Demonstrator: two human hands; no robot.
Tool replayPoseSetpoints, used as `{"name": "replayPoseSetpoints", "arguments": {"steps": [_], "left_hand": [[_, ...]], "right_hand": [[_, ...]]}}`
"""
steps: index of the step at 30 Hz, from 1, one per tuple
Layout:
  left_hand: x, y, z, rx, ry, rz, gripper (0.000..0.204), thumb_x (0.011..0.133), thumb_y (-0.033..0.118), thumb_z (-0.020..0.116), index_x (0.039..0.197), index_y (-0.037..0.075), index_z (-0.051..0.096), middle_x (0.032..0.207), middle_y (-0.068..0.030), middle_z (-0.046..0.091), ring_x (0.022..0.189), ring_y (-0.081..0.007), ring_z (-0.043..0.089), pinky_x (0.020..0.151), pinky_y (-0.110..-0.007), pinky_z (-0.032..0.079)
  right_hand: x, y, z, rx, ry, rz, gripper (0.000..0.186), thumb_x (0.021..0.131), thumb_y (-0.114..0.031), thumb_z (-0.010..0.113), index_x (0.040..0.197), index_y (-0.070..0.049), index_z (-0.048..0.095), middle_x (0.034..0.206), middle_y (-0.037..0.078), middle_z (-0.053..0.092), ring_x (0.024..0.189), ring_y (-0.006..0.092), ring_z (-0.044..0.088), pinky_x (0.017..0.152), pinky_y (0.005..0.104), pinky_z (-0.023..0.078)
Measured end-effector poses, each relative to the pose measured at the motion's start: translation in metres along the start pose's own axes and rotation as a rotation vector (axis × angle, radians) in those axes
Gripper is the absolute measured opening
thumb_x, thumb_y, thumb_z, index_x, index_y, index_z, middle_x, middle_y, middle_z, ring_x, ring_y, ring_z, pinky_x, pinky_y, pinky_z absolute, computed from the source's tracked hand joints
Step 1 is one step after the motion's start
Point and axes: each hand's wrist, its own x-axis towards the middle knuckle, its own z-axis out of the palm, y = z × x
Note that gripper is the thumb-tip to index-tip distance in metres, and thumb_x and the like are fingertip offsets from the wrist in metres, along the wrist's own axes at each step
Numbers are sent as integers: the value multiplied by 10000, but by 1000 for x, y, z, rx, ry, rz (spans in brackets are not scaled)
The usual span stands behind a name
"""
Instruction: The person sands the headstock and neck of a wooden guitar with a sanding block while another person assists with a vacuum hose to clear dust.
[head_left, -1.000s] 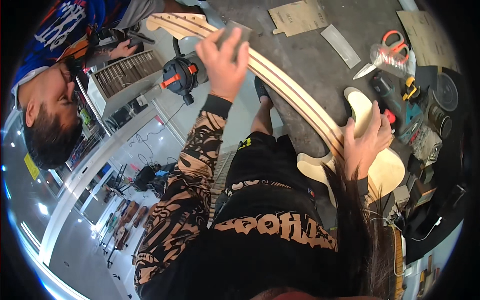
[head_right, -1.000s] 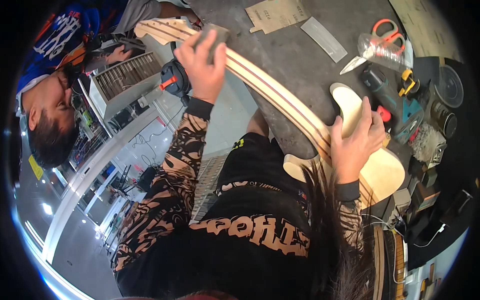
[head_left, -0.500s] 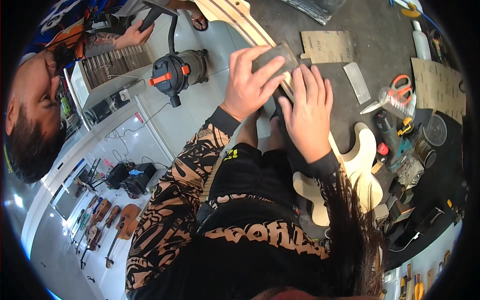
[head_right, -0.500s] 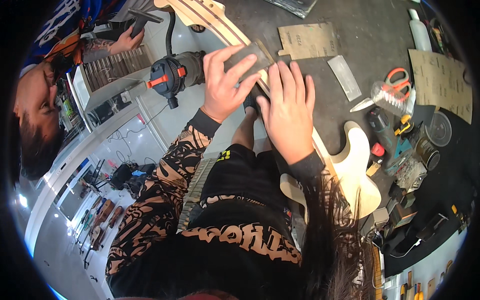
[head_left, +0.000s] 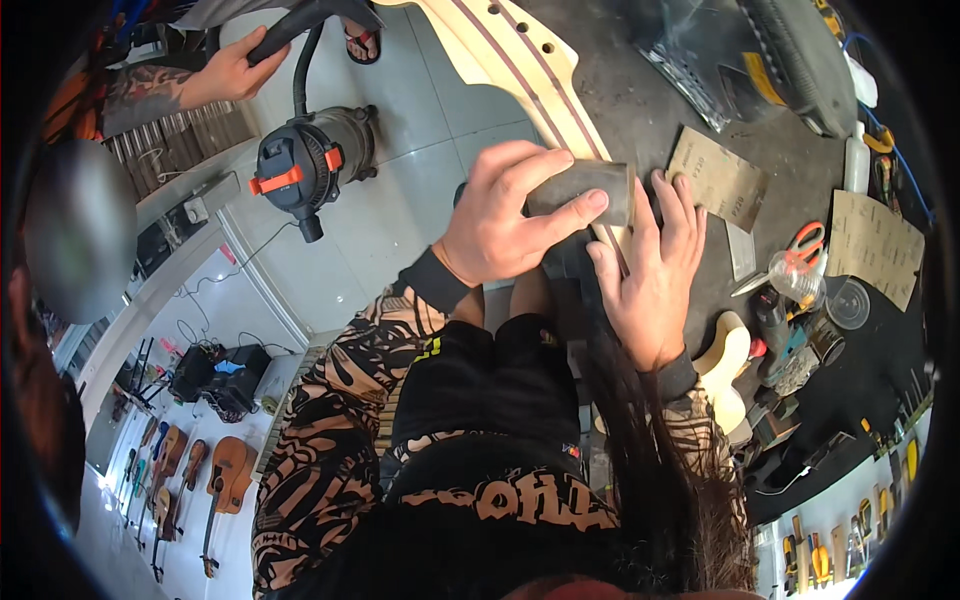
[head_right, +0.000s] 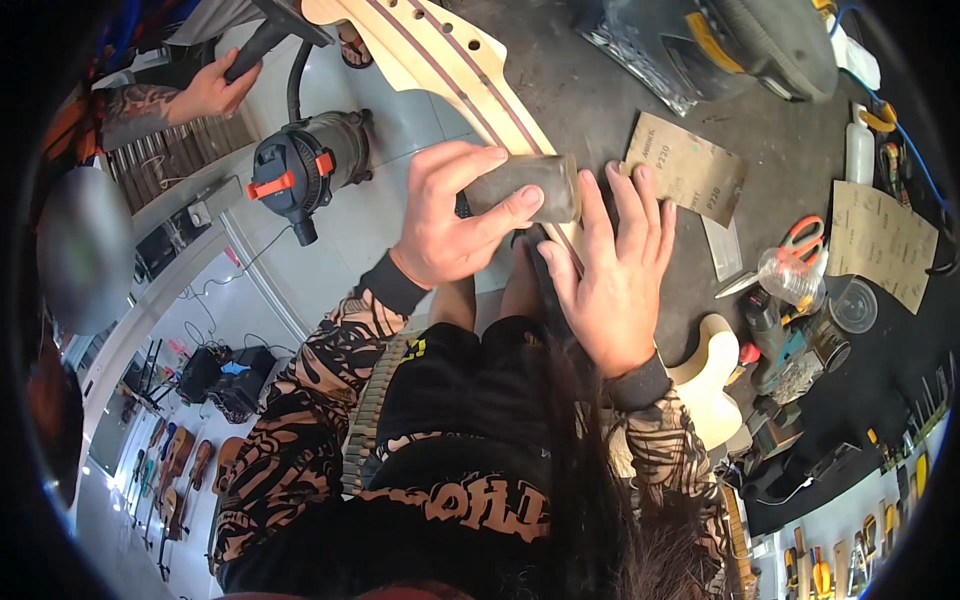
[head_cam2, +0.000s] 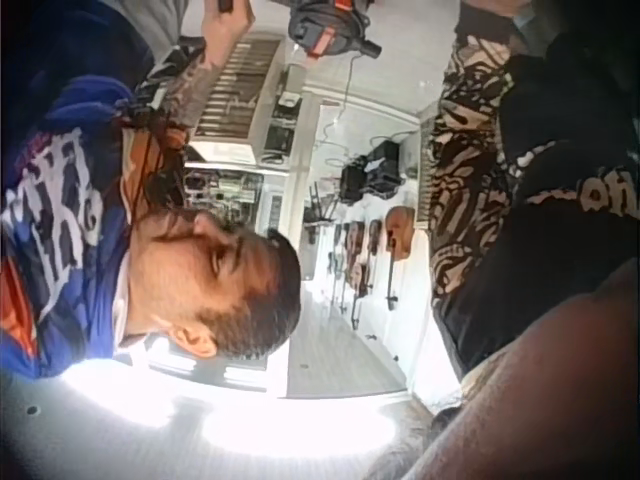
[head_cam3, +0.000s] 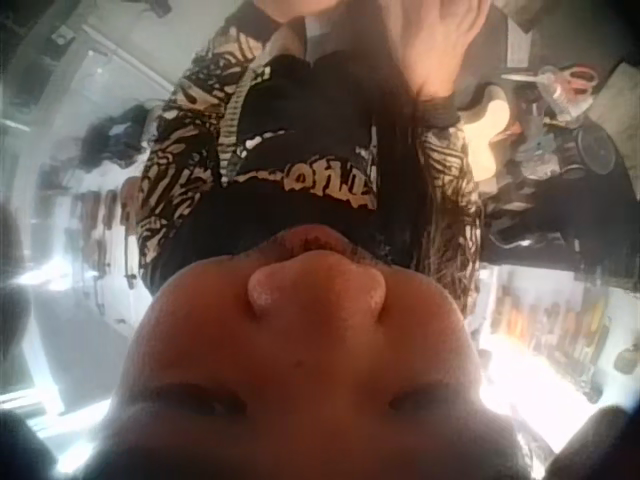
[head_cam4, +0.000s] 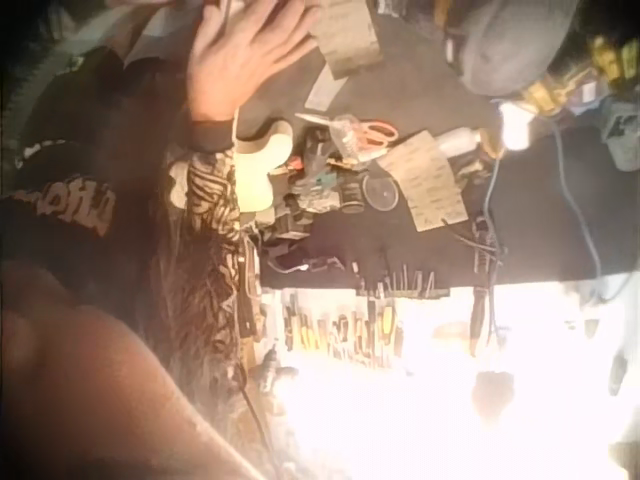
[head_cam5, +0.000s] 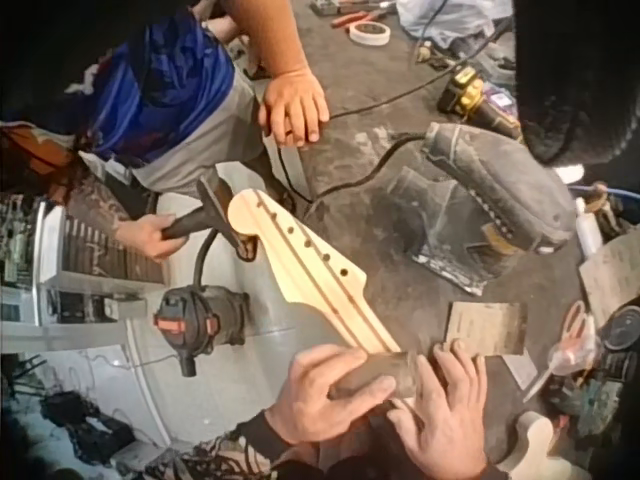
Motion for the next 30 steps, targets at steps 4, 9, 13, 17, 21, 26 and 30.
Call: {"name": "replayPoseSetpoints", "arguments": {"steps": [4,9,13,17,21,26,30], "left_hand": [[6,-44,-14,185,109,38,483,847,97,905,1303,233,827,1410,-114,639,1175,-358,634,971,-451,541],[-4,-47,-9,50,80,26,510,853,80,881,1318,276,804,1434,-97,627,1214,-349,629,993,-457,535],[-8,-35,8,68,148,22,513,857,97,878,1324,293,801,1477,-91,622,1227,-341,629,997,-453,534],[-5,-52,2,68,169,-29,578,795,68,894,1312,313,806,1514,-74,619,1244,-361,626,1004,-442,545],[-9,-58,6,118,240,-1,588,798,43,883,1323,295,799,1516,-84,617,1240,-374,624,1007,-458,549],[-10,-30,22,16,279,-129,485,833,12,818,1244,267,843,1506,-108,628,1240,-380,620,1031,-469,554],[-9,-34,12,-57,165,-61,584,732,-16,815,1248,258,848,1514,-103,633,1244,-383,623,1030,-463,557]], "right_hand": [[-1,2,2,-17,-10,-8,773,963,-384,827,1640,-131,551,1686,157,471,1646,441,344,1324,705,246],[-1,2,5,-39,-19,-14,796,956,-389,830,1644,-121,533,1685,181,465,1647,452,347,1325,714,239],[1,2,4,-34,-21,-21,813,945,-378,839,1643,-99,530,1689,189,461,1641,469,350,1326,714,236],[-2,4,4,-51,-18,-17,830,920,-364,857,1636,-93,537,1688,188,461,1636,470,357,1324,715,235],[0,2,4,-40,-15,-26,830,913,-356,864,1630,-90,541,1685,192,461,1633,477,358,1325,717,233],[-1,3,6,-32,-10,-33,848,896,-348,882,1627,-86,539,1681,196,457,1630,483,360,1323,722,233],[-2,4,1,-50,0,-29,858,895,-350,887,1631,-89,532,1682,193,453,1630,483,361,1324,722,233]]}}
